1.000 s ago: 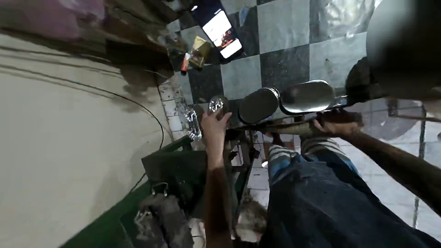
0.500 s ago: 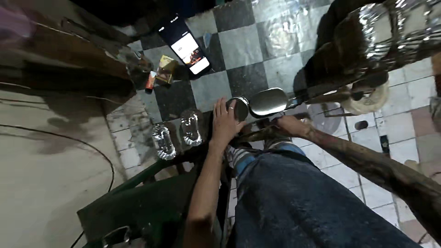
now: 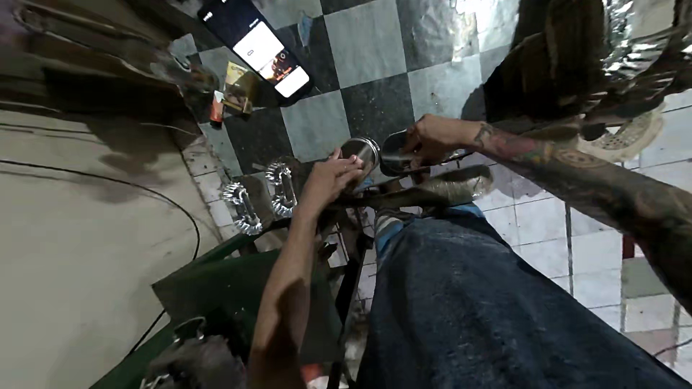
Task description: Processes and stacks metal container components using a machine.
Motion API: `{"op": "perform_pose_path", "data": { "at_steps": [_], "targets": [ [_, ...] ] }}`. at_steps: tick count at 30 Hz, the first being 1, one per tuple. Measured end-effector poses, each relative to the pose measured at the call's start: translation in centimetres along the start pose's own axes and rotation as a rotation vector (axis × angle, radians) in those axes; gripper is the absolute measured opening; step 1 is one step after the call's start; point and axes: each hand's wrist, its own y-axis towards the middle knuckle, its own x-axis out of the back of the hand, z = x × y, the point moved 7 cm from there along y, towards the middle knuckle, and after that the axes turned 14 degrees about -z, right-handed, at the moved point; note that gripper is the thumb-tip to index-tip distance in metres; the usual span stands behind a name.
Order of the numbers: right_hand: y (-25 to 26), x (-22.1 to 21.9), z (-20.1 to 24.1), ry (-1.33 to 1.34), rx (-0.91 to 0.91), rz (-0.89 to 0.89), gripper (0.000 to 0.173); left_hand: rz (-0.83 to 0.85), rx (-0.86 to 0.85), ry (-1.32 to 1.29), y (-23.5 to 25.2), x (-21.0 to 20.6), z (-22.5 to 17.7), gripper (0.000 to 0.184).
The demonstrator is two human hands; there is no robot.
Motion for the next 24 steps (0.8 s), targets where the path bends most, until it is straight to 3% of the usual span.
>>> {"op": "perform_pose_path", "data": {
  "at_steps": [6,8,12,14,18,20,22,24],
  "targets": [
    [0.1,-0.3,0.0,0.0,0.041,-0.005,0.036,0.112,0.022,0.072,1.0,0.4,0.1,0.028],
    [-0.5,-0.8,0.2,-0.036,0.014,-0.018,0.035,0.039,-0.019,0.106,0.8,-0.5,-0.8,0.025],
    [-1.1,-1.0,1.0,-0.079,-0.023,-0.098,0.038,-0.244,-0.06,0.259,-1.1,-3.6,-1.5,0.047],
    [-1.2,-0.9,1.0,-0.074,-0.016,-0.114,0.037,-0.301,-0.1,0.267,-1.3,-4.4,-1.1,0.047],
    [-1.3,-0.4,1.1,-0.093,-0.082,-0.107,0.035,-0.295,-0.182,0.291,-2.7,0.0,-3.6,0.033],
    [-1.1,-0.3,1.2,-0.11,-0.068,-0.113,0.036,-0.336,-0.106,0.29,-3.4,1.9,-4.2,0.035],
    [-1.4,-0.7,1.0,-0.117,-0.032,-0.128,0.034,-0.265,0.035,0.281,-3.8,2.2,-3.7,0.037],
    [-1.8,-0.9,1.2,-0.112,0.012,-0.145,0.033,-0.338,0.082,0.238,-5.1,2.7,-3.8,0.037]
  ]
}}
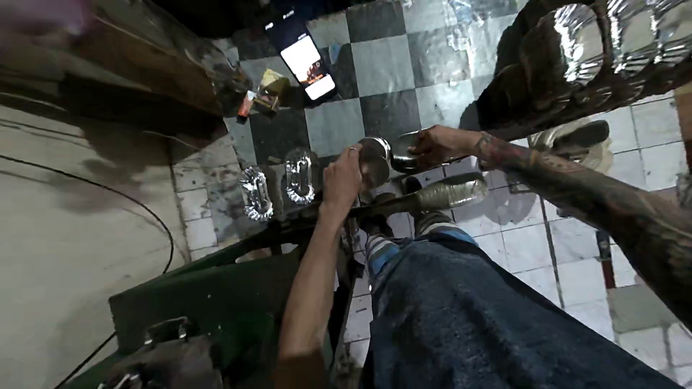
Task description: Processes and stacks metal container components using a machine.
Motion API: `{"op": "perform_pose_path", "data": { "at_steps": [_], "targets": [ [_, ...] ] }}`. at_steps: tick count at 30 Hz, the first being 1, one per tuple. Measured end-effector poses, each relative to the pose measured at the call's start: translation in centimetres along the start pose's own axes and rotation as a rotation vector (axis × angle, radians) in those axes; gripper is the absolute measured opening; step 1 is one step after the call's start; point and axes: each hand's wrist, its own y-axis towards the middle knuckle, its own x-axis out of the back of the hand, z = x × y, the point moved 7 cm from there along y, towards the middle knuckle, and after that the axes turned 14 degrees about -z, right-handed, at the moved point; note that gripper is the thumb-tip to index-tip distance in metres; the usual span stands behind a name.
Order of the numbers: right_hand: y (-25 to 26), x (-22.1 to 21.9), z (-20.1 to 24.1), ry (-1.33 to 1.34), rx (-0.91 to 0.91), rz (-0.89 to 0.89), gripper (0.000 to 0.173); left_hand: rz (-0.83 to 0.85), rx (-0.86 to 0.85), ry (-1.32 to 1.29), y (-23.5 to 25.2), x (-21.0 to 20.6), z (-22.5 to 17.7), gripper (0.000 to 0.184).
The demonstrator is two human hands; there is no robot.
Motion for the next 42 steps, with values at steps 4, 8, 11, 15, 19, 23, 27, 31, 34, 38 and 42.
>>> {"op": "perform_pose_path", "data": {
  "at_steps": [4,8,11,15,19,23,27,31,34,38,42],
  "targets": [
    [-0.6,-0.2,0.7,-0.022,-0.067,-0.004,0.042,-0.251,0.048,-0.153,-3.3,1.7,-0.6,0.032],
    [-1.0,-0.4,0.8,-0.031,0.027,0.001,0.043,-0.25,0.119,-0.269,-6.0,0.5,-1.3,0.032],
    [-0.8,0.0,1.1,-0.014,0.097,0.039,0.036,-0.114,0.145,-0.351,-8.1,-0.9,-2.9,0.033],
    [-0.3,0.3,1.1,-0.013,0.034,0.06,0.033,-0.002,0.198,-0.392,-9.5,-2.4,-4.3,0.035],
    [0.1,0.5,0.9,-0.023,0.015,0.075,0.034,-0.039,0.234,-0.423,-9.3,-2.5,-5.1,0.035],
    [0.2,-0.2,1.0,-0.13,0.13,0.044,0.029,-0.123,0.264,-0.436,-8.7,-1.8,-5.4,0.035],
    [-2.1,-2.0,2.2,-0.284,0.176,-0.188,0.035,-0.288,0.407,-0.699,-9.1,-0.7,-5.3,0.034],
    [-7.6,3.7,9.1,-0.018,0.102,-0.745,0.029,-0.392,0.647,-1.371,-10.9,0.3,-6.4,0.026],
    [-11.4,4.9,12.7,0.557,-0.063,-0.89,0.032,-0.389,0.744,-1.447,-11.0,-0.5,-7.8,0.023],
    [-12.1,1.2,12.2,1.11,-0.256,-0.545,0.026,-0.313,0.793,-1.513,-11.5,-2.2,-9.8,0.024],
    [-13.6,-1.6,9.9,1.488,-0.363,-0.18,0.018,-0.074,0.89,-1.775,-13.4,-7.5,-11.1,0.023]
  ]
}}
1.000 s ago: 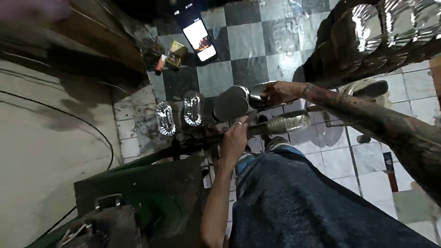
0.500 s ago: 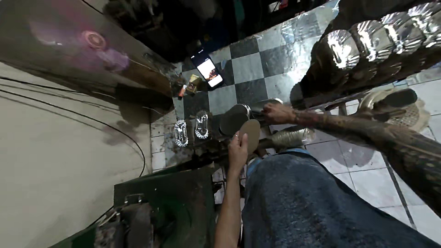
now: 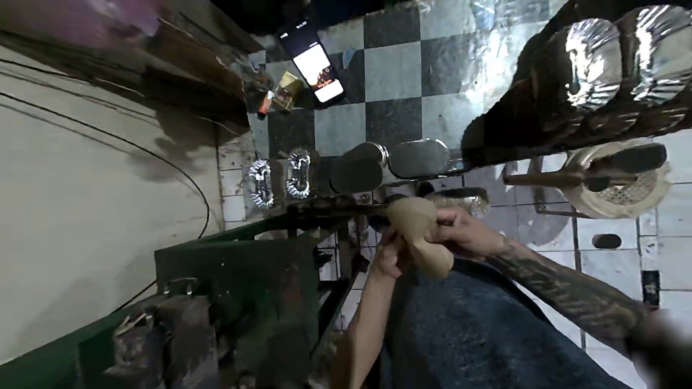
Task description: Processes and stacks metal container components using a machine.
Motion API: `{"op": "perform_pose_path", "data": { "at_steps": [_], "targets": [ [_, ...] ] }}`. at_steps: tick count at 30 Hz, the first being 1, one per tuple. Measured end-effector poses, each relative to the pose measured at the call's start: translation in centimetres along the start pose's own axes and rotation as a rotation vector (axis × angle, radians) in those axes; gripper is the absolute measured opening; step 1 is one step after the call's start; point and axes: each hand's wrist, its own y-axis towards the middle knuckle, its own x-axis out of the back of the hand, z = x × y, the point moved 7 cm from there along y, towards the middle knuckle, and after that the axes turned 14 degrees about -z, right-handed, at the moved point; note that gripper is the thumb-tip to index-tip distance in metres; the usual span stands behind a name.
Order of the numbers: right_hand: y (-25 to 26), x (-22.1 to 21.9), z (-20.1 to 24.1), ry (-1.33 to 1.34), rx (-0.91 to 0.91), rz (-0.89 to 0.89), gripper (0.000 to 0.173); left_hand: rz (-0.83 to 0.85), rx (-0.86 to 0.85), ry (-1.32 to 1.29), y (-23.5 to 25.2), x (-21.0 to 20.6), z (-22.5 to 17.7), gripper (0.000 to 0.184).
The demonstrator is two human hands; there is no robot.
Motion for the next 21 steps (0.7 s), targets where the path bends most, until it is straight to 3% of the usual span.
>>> {"op": "perform_pose_path", "data": {
  "at_steps": [1,3,5,7,10,12,14,16,19,21],
  "targets": [
    [0.9,1.9,-1.5,-0.066,-0.015,-0.057,0.014,-0.036,0.028,0.111,2.0,0.8,2.0,0.02],
    [2.4,6.8,-3.8,-0.441,0.028,-0.158,0.016,0.017,-0.072,0.658,7.0,1.3,4.9,0.033],
    [1.1,9.3,-4.8,-0.902,0.076,-0.072,0.023,0.184,-0.242,1.351,10.6,-0.2,7.6,0.042],
    [-2.1,9.4,-5.8,-1.216,0.021,0.072,0.024,0.29,-0.283,1.622,13.0,-3.4,10.3,0.046],
    [-5.4,8.6,-7.2,-1.385,-0.078,0.281,0.031,0.258,0.009,1.63,15.7,-6.8,12.5,0.048],
    [-5.9,8.1,-7.4,-1.445,-0.145,0.405,0.038,0.255,0.058,1.615,15.5,-7.3,11.9,0.052],
    [-5.6,7.3,-6.8,-1.473,-0.206,0.495,0.04,0.23,-0.074,1.555,13.5,-6.6,9.1,0.057],
    [-5.1,7.0,-6.0,-1.484,-0.184,0.54,0.042,0.115,-0.246,1.45,9.7,-5.3,3.0,0.051],
    [-3.5,6.0,-5.8,-1.523,-0.081,0.597,0.045,-0.26,-0.651,1.159,1.8,-0.3,-6.6,0.039],
    [-2.1,4.0,-5.6,-1.58,-0.065,0.655,0.043,-0.472,-0.861,0.869,-2.7,4.7,-10.6,0.048]
  ]
}}
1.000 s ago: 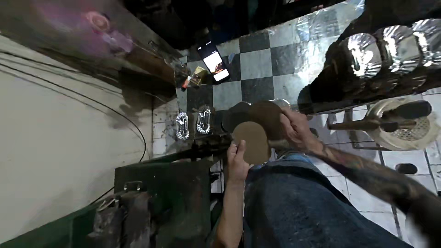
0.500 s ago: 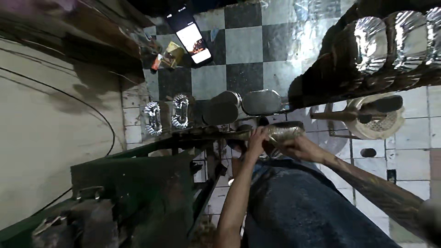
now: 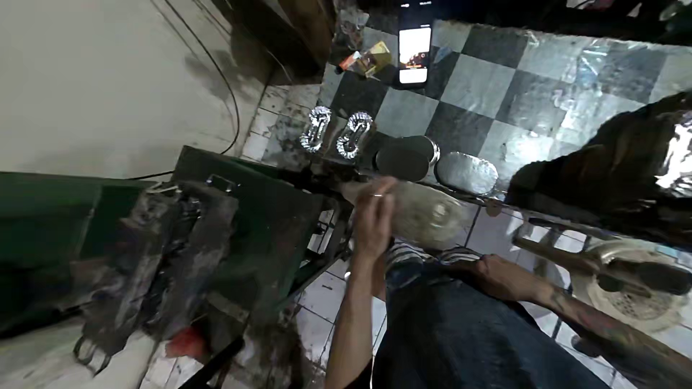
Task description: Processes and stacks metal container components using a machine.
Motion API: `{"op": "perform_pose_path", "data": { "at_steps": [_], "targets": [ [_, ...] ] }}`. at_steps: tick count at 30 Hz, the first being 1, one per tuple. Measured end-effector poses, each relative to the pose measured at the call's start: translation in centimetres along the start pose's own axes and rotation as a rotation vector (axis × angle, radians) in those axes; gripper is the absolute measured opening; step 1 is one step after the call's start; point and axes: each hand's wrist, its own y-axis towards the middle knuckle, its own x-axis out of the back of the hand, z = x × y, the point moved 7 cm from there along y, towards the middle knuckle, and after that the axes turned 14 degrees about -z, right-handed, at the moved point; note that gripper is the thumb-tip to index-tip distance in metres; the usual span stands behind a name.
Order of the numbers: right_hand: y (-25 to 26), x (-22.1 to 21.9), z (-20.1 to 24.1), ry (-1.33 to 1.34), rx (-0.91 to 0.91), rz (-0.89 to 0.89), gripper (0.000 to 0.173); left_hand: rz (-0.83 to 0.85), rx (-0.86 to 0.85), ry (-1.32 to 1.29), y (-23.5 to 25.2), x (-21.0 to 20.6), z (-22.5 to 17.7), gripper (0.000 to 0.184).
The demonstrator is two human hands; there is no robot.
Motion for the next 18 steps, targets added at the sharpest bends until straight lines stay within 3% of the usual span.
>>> {"op": "perform_pose_path", "data": {
  "at_steps": [2,5,8,11,14,16,18],
  "targets": [
    [2.0,0.6,1.6,-0.058,0.016,0.033,0.042,-0.277,0.091,-0.232,1.6,6.4,1.2,0.068],
    [4.3,0.9,4.4,-0.117,0.069,0.028,0.042,-0.695,0.185,-0.478,6.8,14.1,1.6,0.044],
    [6.4,0.2,6.9,-0.184,0.1,-0.015,0.043,-0.848,0.078,-0.422,11.5,19.9,2.5,0.05],
    [8.9,-1.0,10.2,-0.242,0.135,-0.02,0.039,-0.85,0.105,-0.359,13.6,23.2,3.3,0.052],
    [11.5,-1.8,13.5,-0.306,0.122,-0.01,0.041,-0.72,0.225,0.107,11.5,24.8,4.1,0.057],
    [13.7,-2.5,15.8,-0.351,0.147,-0.011,0.043,-0.56,0.401,0.436,8.2,26.6,7.7,0.058],
    [15.9,-3.2,18.6,-0.41,0.189,0.002,0.042,-0.466,0.561,0.633,4.8,28.5,14.0,0.064]
  ]
}}
